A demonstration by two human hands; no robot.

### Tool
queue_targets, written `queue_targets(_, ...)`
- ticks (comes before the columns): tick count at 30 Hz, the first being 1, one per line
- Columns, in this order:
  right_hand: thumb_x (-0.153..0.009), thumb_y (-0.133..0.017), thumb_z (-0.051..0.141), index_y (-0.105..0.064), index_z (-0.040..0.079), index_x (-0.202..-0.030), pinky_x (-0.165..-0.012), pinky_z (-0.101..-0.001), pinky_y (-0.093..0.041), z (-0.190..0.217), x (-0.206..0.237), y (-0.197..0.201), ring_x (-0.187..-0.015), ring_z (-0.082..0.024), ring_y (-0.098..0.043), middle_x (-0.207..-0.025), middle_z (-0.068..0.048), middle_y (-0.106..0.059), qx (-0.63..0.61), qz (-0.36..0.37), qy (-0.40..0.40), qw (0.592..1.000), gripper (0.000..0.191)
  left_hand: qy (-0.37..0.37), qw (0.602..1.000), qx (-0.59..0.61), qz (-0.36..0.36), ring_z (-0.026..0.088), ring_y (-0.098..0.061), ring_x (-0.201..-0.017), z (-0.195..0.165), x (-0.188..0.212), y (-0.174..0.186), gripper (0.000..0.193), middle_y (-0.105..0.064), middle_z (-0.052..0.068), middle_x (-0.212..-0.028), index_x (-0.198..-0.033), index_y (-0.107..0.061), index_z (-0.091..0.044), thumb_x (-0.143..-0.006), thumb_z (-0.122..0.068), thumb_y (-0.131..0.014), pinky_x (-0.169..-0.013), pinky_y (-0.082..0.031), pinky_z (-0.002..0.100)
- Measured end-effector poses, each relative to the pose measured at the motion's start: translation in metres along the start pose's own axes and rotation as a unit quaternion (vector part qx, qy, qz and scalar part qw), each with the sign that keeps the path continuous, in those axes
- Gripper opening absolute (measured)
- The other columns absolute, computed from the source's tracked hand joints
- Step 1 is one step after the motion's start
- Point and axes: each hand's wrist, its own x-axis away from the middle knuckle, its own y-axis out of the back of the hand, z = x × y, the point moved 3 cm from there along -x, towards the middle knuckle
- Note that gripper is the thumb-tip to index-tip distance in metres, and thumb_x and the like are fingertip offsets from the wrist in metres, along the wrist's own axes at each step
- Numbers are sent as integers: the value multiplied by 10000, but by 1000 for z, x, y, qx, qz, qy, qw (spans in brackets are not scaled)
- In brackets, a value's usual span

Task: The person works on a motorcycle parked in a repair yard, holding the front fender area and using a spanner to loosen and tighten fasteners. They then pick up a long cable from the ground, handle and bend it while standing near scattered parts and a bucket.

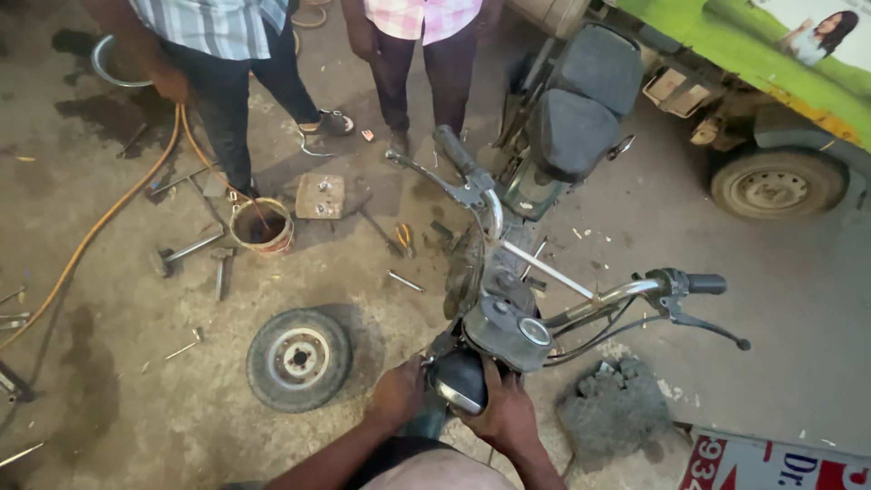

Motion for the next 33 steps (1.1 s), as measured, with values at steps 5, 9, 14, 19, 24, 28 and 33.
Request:
queue_targets(5, -602, -930, 499, -327, 184, -1577, -1004, -521, -481, 4, 2, 1, -1260, -496, -502, -1408, -309, -464, 12, 23, -24, 999, 1189, -46, 998, 29, -30, 465, -690, -855, 0, 1, 5, 227, -714, 266, -998, -1171, -582, -65, -1016, -159, -444, -766, -535, 567)
queue_targets(9, -593, -906, 489, -333, 210, -1586, -1007, -502, -503, 4, 7, -2, -1233, -456, -557, -1366, -263, -538, 4, 34, -54, 998, 1180, -62, 997, 2, -46, 462, -691, -859, -3, 11, 13, 374, -697, 250, -1095, -1265, -577, -82, -903, -118, -493, -757, -543, 548)
queue_targets(14, -570, -930, 439, -348, 178, -1569, -972, -513, -504, 3, 10, -4, -1196, -472, -562, -1329, -297, -542, 6, 10, -44, 999, 1185, -24, 999, 18, -35, 456, -691, -925, -9, 7, 19, 401, -716, 251, -1029, -1200, -644, -83, -810, -97, -549, -785, -540, 550)
queue_targets(19, -565, -931, 434, -360, 151, -1533, -968, -515, -509, 2, 12, -6, -1192, -471, -568, -1279, -278, -586, 9, -2, -32, 999, 1159, -27, 991, -64, 117, 464, -691, -934, -16, -12, 22, 295, -708, 287, -990, -1145, -609, -2, -886, -134, -559, -808, -545, 560)
queue_targets(24, -496, -972, 424, -384, 167, -1531, -941, -520, -513, 7, 12, -3, -1177, -479, -562, -1378, -309, -533, -3, -26, -32, 999, 1218, -48, 994, -53, 79, 482, -688, -901, -25, -4, 29, 314, -684, 305, -955, -1132, -580, 20, -860, -135, -563, -783, -551, 563)
queue_targets(28, -525, -957, 455, -360, 204, -1566, -972, -507, -516, 11, 10, 0, -1213, -450, -566, -1340, -262, -548, 2, 19, -67, 998, 1226, -40, 993, -74, 77, 483, -690, -900, -28, -1, 34, 265, -693, 310, -938, -1124, -592, 11, -931, -150, -508, -794, -543, 567)
queue_targets(33, -558, -933, 476, -301, 212, -1560, -1005, -499, -513, 11, 9, -4, -1235, -439, -567, -1388, -261, -522, 13, 52, -88, 995, 1214, -18, 996, -63, 65, 489, -685, -888, -27, -2, 36, 263, -680, 297, -937, -1104, -610, 12, -962, -174, -490, -767, -545, 579)
